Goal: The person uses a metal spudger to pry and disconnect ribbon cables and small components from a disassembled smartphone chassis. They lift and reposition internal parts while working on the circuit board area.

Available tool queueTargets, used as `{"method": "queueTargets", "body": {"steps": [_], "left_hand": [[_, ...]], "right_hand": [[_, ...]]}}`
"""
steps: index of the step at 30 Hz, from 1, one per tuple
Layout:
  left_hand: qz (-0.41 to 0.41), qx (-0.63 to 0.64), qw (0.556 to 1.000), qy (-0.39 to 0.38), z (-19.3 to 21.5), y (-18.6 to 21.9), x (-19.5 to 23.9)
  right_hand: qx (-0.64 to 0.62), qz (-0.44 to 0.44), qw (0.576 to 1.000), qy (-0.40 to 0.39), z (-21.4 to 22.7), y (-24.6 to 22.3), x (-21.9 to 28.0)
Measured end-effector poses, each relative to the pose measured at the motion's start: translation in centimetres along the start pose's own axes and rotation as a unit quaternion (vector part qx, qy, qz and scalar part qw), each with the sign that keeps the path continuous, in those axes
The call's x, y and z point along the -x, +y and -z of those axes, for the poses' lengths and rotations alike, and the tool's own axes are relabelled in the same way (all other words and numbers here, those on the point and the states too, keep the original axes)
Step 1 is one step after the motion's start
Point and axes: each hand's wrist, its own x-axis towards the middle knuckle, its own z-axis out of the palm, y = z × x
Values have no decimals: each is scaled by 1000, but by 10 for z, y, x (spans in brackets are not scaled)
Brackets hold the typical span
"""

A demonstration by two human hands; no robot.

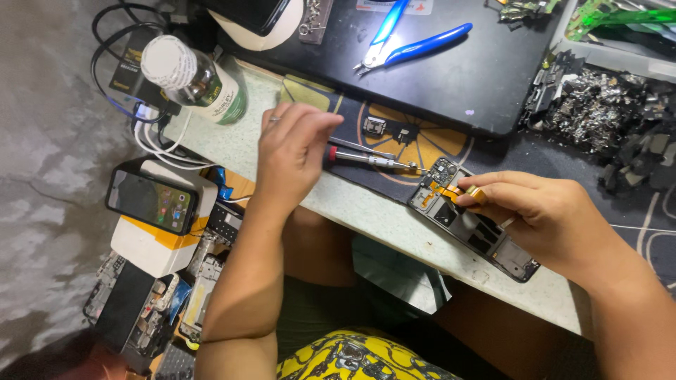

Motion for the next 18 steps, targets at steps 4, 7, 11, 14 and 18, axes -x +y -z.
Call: {"method": "queueTargets", "body": {"steps": [4, 7, 11, 14, 18], "left_hand": [[-26, 32, 999, -18, 3, 16, -5], [-79, 83, 992, -52, -6, 36, -21], [-210, 88, 969, -99, -31, 58, -56], [-296, 77, 947, -99, -81, 74, -99], [-343, 76, 934, -61, -171, 94, -161]], "right_hand": [[11, 27, 1000, 5, -1, 2, 0], [20, 41, 999, 0, 0, 2, -1], [40, 41, 998, 6, 0, 4, 0], [4, 41, 999, 17, -2, 4, -1], [36, 13, 999, 23, -4, 5, 1]]}}
